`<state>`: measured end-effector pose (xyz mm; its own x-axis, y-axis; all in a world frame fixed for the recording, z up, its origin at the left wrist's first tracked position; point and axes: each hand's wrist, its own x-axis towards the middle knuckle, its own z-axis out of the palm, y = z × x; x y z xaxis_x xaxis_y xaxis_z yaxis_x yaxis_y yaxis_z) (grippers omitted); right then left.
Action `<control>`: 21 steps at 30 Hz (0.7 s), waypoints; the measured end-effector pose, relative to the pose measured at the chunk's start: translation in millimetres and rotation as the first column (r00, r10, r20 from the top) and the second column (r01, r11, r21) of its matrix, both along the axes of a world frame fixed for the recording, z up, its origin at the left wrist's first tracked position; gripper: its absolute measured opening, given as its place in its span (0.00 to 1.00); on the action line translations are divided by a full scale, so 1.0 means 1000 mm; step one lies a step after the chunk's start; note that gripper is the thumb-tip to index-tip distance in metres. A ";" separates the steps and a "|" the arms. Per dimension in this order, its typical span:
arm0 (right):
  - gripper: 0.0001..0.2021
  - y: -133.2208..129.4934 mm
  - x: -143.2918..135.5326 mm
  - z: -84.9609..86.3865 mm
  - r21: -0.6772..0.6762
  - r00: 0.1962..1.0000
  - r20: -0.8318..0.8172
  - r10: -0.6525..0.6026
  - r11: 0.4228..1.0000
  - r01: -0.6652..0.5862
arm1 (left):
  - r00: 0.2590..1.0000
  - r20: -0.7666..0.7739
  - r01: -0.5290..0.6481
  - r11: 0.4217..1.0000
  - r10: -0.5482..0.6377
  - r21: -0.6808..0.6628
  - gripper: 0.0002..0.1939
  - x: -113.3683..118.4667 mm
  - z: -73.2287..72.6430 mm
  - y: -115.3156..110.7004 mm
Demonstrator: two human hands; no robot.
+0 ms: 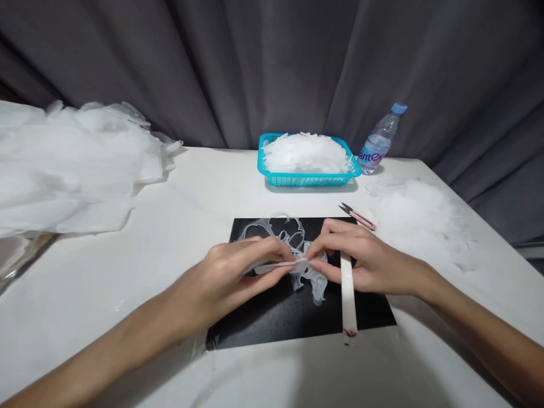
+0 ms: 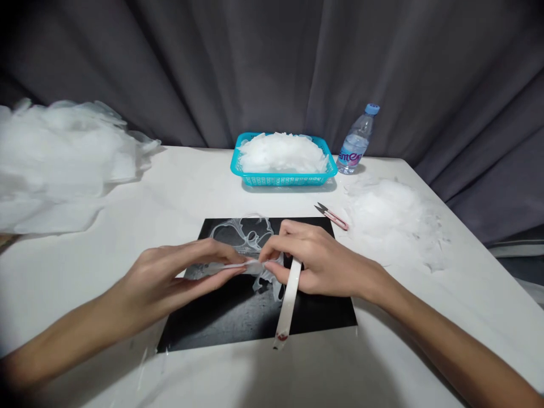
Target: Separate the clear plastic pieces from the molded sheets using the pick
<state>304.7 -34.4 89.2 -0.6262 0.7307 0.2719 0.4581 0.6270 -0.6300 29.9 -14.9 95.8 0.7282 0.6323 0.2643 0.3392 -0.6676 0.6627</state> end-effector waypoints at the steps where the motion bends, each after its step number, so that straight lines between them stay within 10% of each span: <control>1: 0.06 0.000 -0.001 0.000 0.013 1.000 -0.001 0.001 1.000 -0.001 | 1.000 -0.016 -0.027 0.999 0.027 -0.017 0.07 0.002 0.000 -0.001; 14: 0.05 0.003 -0.005 -0.003 0.211 0.993 0.120 0.013 0.977 -0.039 | 0.992 0.005 -0.118 0.946 0.126 -0.302 0.11 0.021 -0.019 -0.005; 21: 0.07 0.020 0.018 -0.021 0.199 0.885 0.458 -0.086 0.980 -0.008 | 0.813 0.271 -0.412 0.838 0.515 -0.357 0.09 -0.017 -0.034 0.067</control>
